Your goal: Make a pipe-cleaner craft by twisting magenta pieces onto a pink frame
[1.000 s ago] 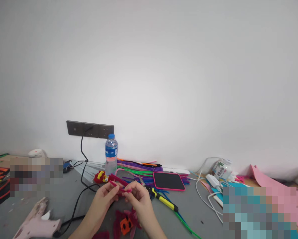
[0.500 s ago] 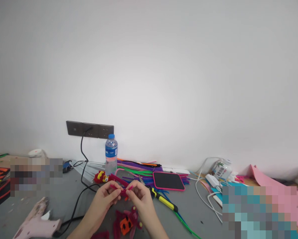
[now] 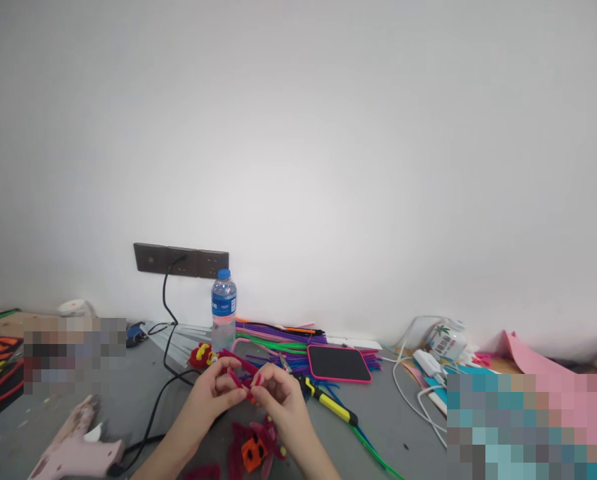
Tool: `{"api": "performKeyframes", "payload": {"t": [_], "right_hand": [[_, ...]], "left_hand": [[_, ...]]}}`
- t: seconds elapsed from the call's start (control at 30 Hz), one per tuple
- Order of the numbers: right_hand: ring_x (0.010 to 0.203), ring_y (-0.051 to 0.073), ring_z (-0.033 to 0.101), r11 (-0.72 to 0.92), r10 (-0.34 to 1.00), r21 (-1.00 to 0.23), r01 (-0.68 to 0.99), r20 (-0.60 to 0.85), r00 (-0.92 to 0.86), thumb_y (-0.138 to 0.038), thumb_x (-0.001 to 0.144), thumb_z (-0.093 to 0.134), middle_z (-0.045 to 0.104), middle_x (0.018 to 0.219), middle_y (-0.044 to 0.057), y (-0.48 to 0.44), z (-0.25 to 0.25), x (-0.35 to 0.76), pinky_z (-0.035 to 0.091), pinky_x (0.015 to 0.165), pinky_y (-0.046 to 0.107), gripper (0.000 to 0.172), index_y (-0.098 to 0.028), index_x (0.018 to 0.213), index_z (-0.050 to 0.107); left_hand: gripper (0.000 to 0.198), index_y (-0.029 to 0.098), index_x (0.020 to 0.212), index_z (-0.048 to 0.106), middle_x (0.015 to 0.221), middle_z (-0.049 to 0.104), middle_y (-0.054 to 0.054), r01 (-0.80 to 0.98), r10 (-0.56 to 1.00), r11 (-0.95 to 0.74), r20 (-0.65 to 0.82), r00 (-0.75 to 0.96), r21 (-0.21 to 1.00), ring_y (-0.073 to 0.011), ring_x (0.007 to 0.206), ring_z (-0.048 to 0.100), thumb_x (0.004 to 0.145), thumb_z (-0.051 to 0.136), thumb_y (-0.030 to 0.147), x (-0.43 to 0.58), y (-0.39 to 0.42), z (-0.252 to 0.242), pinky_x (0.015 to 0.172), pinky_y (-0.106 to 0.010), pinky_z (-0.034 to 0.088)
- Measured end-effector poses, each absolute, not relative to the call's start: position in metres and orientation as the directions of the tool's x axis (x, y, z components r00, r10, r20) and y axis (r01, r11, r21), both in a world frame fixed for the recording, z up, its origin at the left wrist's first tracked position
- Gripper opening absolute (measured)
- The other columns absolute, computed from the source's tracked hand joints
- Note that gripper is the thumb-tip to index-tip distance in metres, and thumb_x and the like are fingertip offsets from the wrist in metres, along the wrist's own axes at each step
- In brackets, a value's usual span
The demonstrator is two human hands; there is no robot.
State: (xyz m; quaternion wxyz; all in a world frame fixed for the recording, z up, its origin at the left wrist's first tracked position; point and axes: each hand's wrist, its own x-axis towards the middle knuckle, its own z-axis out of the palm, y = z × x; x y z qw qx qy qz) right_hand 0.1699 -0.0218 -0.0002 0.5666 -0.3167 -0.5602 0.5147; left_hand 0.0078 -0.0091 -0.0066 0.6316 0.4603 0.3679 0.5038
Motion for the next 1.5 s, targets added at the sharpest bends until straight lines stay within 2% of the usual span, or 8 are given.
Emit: {"api": "performKeyframes", "payload": {"t": [0.2,0.4,0.53,0.93,1.13,1.23,1.37,1.5], "right_hand": [[0.086,0.021,0.054,0.225,0.91,-0.936,-0.269,0.301,-0.287,-0.038,0.075,0.074,0.058,0.09,0.005,-0.025,0.008,0.169,0.043,0.074,0.03,0.02,-0.02,0.072,0.065],[0.07,0.015,0.056,0.008,0.897,-0.939,-0.344,0.159,-0.412,-0.033,0.068,0.081,0.061,0.077,0.001,-0.03,0.009,0.169,0.042,0.066,0.027,0.022,-0.018,0.07,0.066],[0.065,0.013,0.06,-0.089,0.873,-0.931,-0.355,0.098,-0.477,-0.027,0.061,0.086,0.067,0.072,0.002,-0.029,0.003,0.168,0.044,0.062,0.025,0.024,-0.015,0.068,0.065],[0.052,0.014,0.063,-0.011,0.968,-0.898,-0.441,0.102,-0.231,-0.03,0.061,0.086,0.071,0.066,0.001,-0.021,-0.002,0.167,0.046,0.053,0.025,0.036,-0.018,0.062,0.053],[0.053,0.014,0.062,0.012,0.983,-0.899,-0.438,0.092,-0.161,-0.03,0.061,0.087,0.071,0.064,0.001,-0.017,-0.01,0.166,0.046,0.055,0.026,0.037,-0.018,0.061,0.051],[0.053,0.013,0.059,0.027,0.989,-0.908,-0.418,0.084,-0.12,-0.03,0.061,0.086,0.068,0.06,-0.001,-0.015,-0.014,0.166,0.044,0.055,0.024,0.038,-0.019,0.06,0.05],[0.052,0.011,0.054,0.032,0.993,-0.928,-0.371,0.073,-0.095,-0.032,0.059,0.087,0.066,0.059,-0.001,-0.016,-0.014,0.164,0.039,0.052,0.022,0.041,-0.019,0.058,0.048],[0.05,0.009,0.048,0.049,0.995,-0.946,-0.321,0.075,-0.071,-0.036,0.058,0.086,0.059,0.054,-0.004,-0.017,-0.011,0.163,0.035,0.049,0.021,0.043,-0.02,0.057,0.047]], "left_hand": [[0.051,0.02,0.087,0.047,0.049,0.059,0.01,-0.261,0.901,0.115,0.01,0.434,0.959,-0.0071,0.046,0.049,0.057,0.087,0.03,0.009,-0.013,-0.007,0.051,-0.017,0.031],[0.054,0.022,0.083,0.043,0.059,0.068,0.004,-0.21,0.828,0.24,-0.087,0.555,0.948,-0.0114,0.053,0.062,0.055,0.088,0.025,0.0,-0.018,0.0,0.058,-0.02,0.04],[0.055,0.022,0.083,0.043,0.057,0.065,0.007,-0.17,0.756,0.312,-0.136,0.64,0.935,-0.0099,0.05,0.059,0.052,0.089,0.019,-0.006,-0.019,0.005,0.055,-0.019,0.039],[0.032,0.016,0.082,0.064,0.06,0.061,0.003,-0.204,0.878,0.255,-0.138,0.459,0.945,-0.0112,0.057,0.053,0.068,0.08,0.04,-0.002,-0.018,0.01,0.055,-0.02,0.034],[0.029,0.016,0.077,0.067,0.07,0.069,-0.004,-0.159,0.902,0.106,-0.027,0.43,0.982,-0.0164,0.068,0.059,0.067,0.079,0.039,0.0,-0.014,0.006,0.064,-0.023,0.04],[0.023,0.016,0.076,0.068,0.066,0.065,-0.002,-0.008,0.92,-0.054,0.052,0.388,0.999,-0.0159,0.061,0.054,0.072,0.074,0.038,0.002,-0.012,0.002,0.059,-0.024,0.036],[0.023,0.018,0.058,0.068,0.051,0.052,0.002,0.314,0.92,-0.291,0.175,0.35,0.904,-0.0146,0.051,0.042,0.078,0.068,0.031,0.004,-0.015,0.001,0.052,-0.025,0.026],[0.025,0.022,0.055,0.068,0.052,0.056,0.0,0.423,0.888,-0.432,0.295,0.352,0.796,-0.0187,0.058,0.048,0.08,0.067,0.028,0.004,-0.018,-0.001,0.056,-0.027,0.029]]}}
